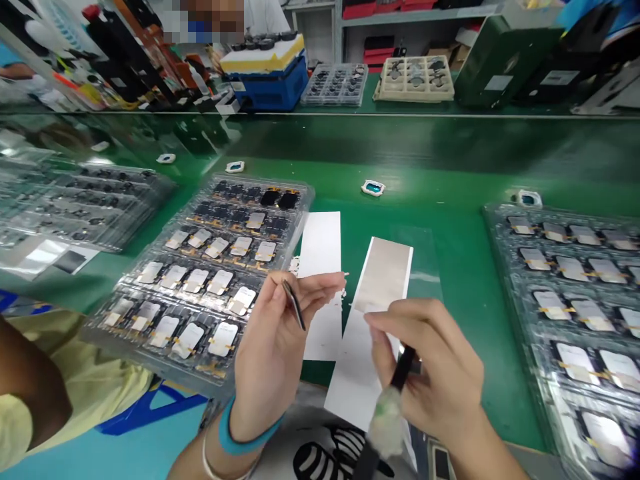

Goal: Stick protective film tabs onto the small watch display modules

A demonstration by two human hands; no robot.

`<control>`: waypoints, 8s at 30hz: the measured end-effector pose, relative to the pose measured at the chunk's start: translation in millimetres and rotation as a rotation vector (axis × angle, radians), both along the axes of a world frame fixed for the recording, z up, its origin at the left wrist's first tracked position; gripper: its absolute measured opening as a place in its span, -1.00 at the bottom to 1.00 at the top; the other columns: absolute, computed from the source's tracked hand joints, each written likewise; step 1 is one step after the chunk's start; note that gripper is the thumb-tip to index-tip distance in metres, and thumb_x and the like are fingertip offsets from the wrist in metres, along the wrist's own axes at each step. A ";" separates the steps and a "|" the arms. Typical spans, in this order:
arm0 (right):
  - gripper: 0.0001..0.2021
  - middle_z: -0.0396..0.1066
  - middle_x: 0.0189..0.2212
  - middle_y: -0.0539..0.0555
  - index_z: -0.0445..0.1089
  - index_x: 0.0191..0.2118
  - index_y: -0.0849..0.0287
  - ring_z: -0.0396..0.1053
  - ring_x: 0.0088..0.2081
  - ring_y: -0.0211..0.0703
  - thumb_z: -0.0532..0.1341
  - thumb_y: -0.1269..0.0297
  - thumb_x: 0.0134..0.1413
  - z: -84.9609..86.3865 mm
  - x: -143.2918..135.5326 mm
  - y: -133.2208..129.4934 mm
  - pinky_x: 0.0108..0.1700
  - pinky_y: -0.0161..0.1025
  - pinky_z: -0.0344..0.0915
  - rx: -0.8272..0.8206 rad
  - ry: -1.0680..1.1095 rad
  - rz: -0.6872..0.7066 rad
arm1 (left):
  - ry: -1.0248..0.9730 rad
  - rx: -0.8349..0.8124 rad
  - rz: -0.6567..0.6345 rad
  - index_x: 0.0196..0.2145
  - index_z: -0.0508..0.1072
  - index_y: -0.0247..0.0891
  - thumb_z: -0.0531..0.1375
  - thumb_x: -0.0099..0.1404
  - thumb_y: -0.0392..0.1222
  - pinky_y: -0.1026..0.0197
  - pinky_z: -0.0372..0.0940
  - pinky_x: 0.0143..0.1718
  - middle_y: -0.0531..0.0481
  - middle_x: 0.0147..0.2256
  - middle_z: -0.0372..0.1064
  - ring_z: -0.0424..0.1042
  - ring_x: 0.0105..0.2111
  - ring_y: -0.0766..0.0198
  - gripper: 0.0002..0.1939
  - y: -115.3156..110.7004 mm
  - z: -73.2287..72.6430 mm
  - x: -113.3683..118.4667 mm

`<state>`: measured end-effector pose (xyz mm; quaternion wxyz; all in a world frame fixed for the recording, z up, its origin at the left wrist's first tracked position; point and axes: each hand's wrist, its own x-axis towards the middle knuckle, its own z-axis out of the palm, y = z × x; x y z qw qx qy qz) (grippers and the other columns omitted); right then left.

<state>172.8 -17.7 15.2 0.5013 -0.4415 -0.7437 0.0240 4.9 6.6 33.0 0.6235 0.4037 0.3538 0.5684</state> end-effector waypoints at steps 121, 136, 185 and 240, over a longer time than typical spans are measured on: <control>-0.93 0.43 -0.49 -0.03 0.46 -0.43 0.20 0.33 -0.46 -0.32 0.27 0.47 0.02 -12.4 3.9 63.2 -0.47 -0.39 0.18 -0.759 0.219 0.048 | 0.367 0.090 -0.165 -0.21 0.41 -0.19 0.13 0.46 -0.14 0.32 0.21 -0.50 0.09 -0.49 0.32 0.31 -0.54 0.36 -0.88 12.0 -47.6 6.5; -0.73 0.26 -0.68 -0.07 0.51 -0.45 0.24 -0.03 -0.64 -0.42 0.34 0.09 0.03 -15.2 5.8 47.2 -0.61 -0.37 -0.15 -1.117 0.658 0.295 | 0.360 -0.020 -0.215 -0.18 0.24 -0.15 0.09 0.49 -0.05 0.35 0.11 -0.52 0.12 -0.46 0.21 0.23 -0.48 0.35 -0.85 6.8 -54.2 5.8; -0.78 0.44 -0.54 0.01 0.36 -0.41 0.18 0.31 -0.58 -0.31 0.26 0.15 0.15 -14.6 -3.4 38.1 -0.55 -0.35 0.05 -1.083 0.605 0.203 | 0.261 -0.123 -0.299 -0.11 0.22 -0.16 0.08 0.50 -0.10 0.40 0.13 -0.49 0.11 -0.42 0.23 0.25 -0.44 0.40 -0.88 8.1 -54.1 6.5; -0.85 0.57 -0.35 0.08 0.41 -0.28 0.12 0.58 -0.37 -0.13 0.32 0.17 0.17 -40.1 9.1 -3.3 -0.30 -0.23 0.55 -0.747 0.897 -0.306 | 1.065 0.541 -0.603 -0.01 0.34 -0.33 -0.02 0.46 -0.35 -0.07 0.47 -0.12 -0.39 0.00 0.48 0.49 0.04 -0.13 -0.77 -0.6 -42.1 24.2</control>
